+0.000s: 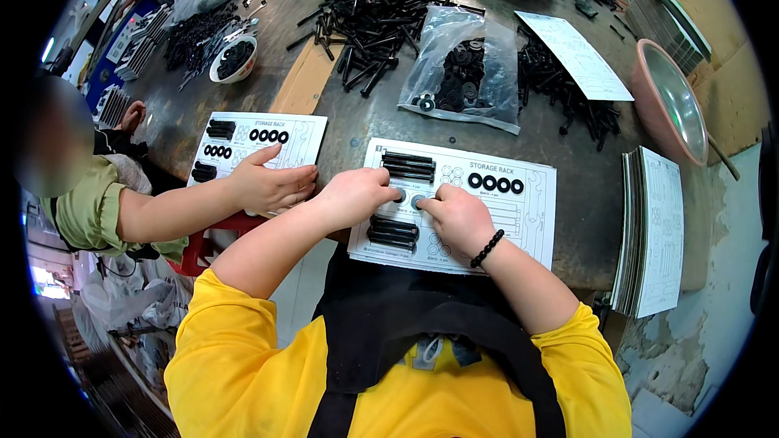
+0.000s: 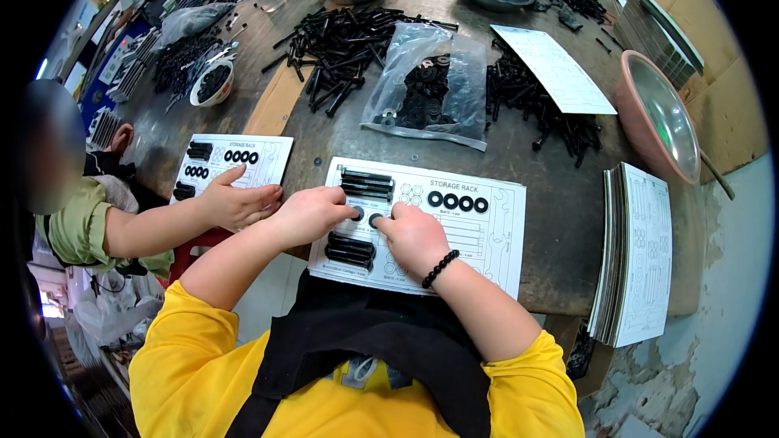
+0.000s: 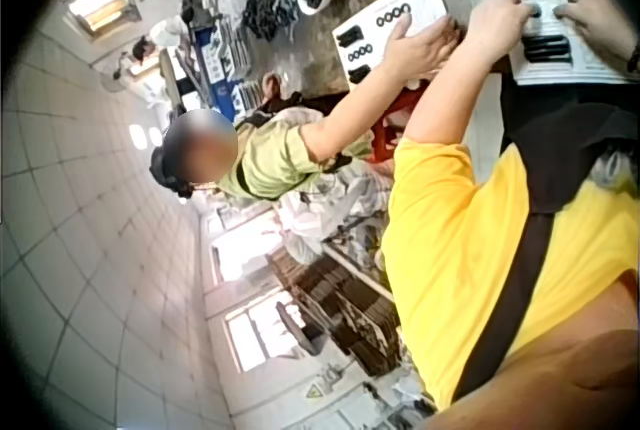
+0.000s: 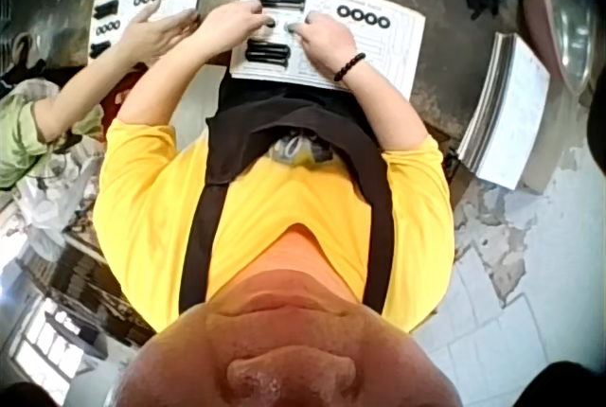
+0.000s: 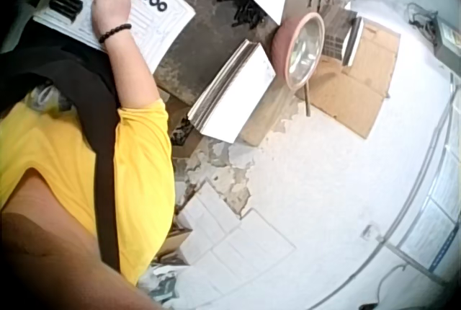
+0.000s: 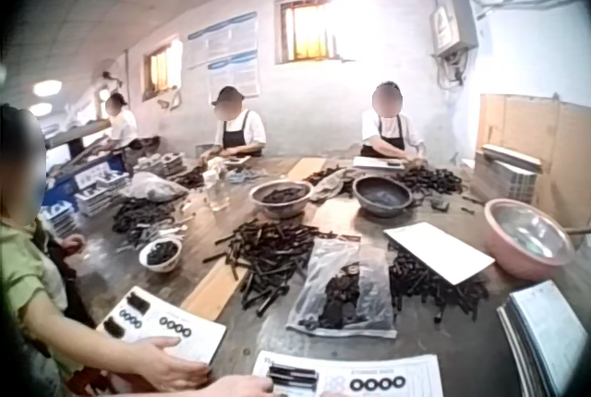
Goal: The person repeatedly picks black cylindrical rods and small black rings from a table and places them onto a printed layout sheet. The person also moves the sheet aside to access more parts and continues the repetitive placement cycle.
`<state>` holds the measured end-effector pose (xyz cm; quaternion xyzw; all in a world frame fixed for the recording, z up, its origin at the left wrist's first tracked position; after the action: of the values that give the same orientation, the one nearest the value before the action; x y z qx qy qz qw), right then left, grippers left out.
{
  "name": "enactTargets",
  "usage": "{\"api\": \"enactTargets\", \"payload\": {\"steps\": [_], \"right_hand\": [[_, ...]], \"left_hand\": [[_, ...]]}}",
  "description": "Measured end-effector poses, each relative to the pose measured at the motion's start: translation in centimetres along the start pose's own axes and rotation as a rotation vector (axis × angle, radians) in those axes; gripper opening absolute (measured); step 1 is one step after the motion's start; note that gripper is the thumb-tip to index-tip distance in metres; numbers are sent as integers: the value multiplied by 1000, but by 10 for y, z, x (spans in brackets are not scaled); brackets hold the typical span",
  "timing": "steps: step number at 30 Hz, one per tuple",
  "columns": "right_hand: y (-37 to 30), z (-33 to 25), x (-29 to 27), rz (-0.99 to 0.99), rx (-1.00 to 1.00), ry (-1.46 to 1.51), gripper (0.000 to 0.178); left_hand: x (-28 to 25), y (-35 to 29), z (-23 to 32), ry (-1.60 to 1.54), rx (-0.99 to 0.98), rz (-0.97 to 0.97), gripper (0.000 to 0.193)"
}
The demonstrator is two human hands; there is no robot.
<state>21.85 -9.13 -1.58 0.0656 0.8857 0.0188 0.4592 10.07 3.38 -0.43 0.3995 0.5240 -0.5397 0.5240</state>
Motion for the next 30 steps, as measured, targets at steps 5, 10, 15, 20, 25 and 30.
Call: {"api": "enactTargets", "payload": {"steps": [5, 10, 15, 20, 25, 30], "right_hand": [[4, -6, -2, -10, 56, -17, 23], [-6, 9, -10, 24, 62, -4, 19], [-9, 8, -10, 19, 87, -40, 16], [-5, 6, -11, 18, 90, -50, 16], [-4, 9, -14, 47, 97, -4, 17], [11, 34, -40, 180, 104, 7, 17]], "left_hand": [[-1, -5, -1, -58, -45, 22, 31], [-5, -20, -11, -75, -134, 37, 28], [1, -25, -14, -76, -160, 39, 29], [3, -24, -15, -87, -154, 45, 30], [2, -22, -14, -89, -100, 82, 32], [-15, -10, -23, -170, -108, 257, 25]]}}
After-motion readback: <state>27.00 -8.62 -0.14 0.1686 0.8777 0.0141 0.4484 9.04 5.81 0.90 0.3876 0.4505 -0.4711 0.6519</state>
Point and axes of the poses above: each hand's wrist, its own y-axis towards the middle knuckle, its own x-axis out of the palm, z = x × y, the point moved 4 cm from there along y, towards the middle knuckle, and after that the axes turned 6 degrees about y, right-handed, at the moved point
